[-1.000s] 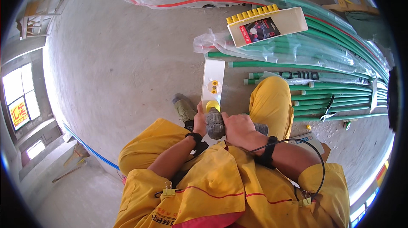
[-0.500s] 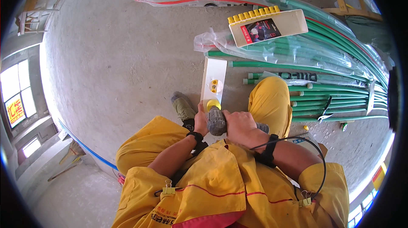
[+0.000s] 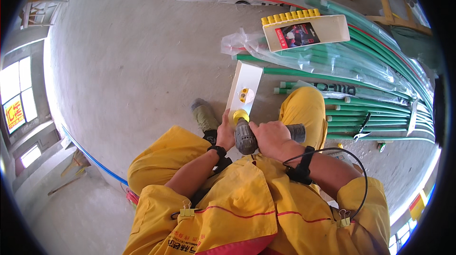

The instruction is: Use a power drill with a hole saw attachment to drill holes into a white plastic housing box.

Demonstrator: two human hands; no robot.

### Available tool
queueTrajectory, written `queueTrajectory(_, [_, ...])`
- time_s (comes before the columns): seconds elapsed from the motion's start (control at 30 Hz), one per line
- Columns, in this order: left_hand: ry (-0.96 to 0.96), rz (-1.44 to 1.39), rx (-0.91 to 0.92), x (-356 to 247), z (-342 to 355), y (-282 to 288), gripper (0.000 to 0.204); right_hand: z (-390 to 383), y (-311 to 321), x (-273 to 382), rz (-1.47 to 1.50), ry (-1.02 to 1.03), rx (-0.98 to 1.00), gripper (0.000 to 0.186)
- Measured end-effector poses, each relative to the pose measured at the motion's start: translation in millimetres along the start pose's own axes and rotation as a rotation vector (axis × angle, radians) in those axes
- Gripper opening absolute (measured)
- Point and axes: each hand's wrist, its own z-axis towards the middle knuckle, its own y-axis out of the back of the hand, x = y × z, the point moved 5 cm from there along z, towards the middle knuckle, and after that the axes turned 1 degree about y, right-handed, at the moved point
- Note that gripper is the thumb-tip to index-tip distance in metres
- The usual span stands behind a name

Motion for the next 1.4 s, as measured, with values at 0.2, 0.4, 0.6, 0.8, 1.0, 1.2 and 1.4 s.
queueTrajectory(0.2, [0.053, 0.044, 0.014, -12.3, -2.4, 2.8, 0.075, 3.3, 3.3, 0.9, 0.037, -0.049, 0.037, 0.022])
queueTrajectory(0.4, [0.061, 0.058, 0.012, -18.1, -3.0, 3.9, 0.072, 3.8, 2.3, 1.6, 0.036, -0.04, -0.003, 0.019])
queueTrajectory(0.6, [0.043, 0.08, 0.001, -9.1, -1.8, 0.8, 0.071, 10.0, 12.7, 7.2, -0.027, -0.026, 0.006, 0.017])
queueTrajectory(0.8, [-0.019, 0.034, 0.017, 11.8, 2.3, -8.5, 0.065, 14.9, 19.3, 6.1, -0.063, -0.023, 0.053, 0.015])
queueTrajectory(1.0, [-0.076, 0.095, 0.012, -9.8, -1.8, -2.8, 0.063, 13.9, 8.0, -2.6, -0.039, -0.018, 0.07, 0.026])
queueTrajectory(1.2, [-0.033, 0.088, -0.012, -11.8, -1.1, 0.7, 0.066, 9.2, 7.3, 0.0, -0.02, -0.031, 0.035, 0.022])
queueTrajectory(1.4, [-0.033, 0.052, -0.039, 0.4, 3.0, 0.0, 0.069, 6.8, 7.4, 0.7, -0.013, -0.037, 0.027, 0.019])
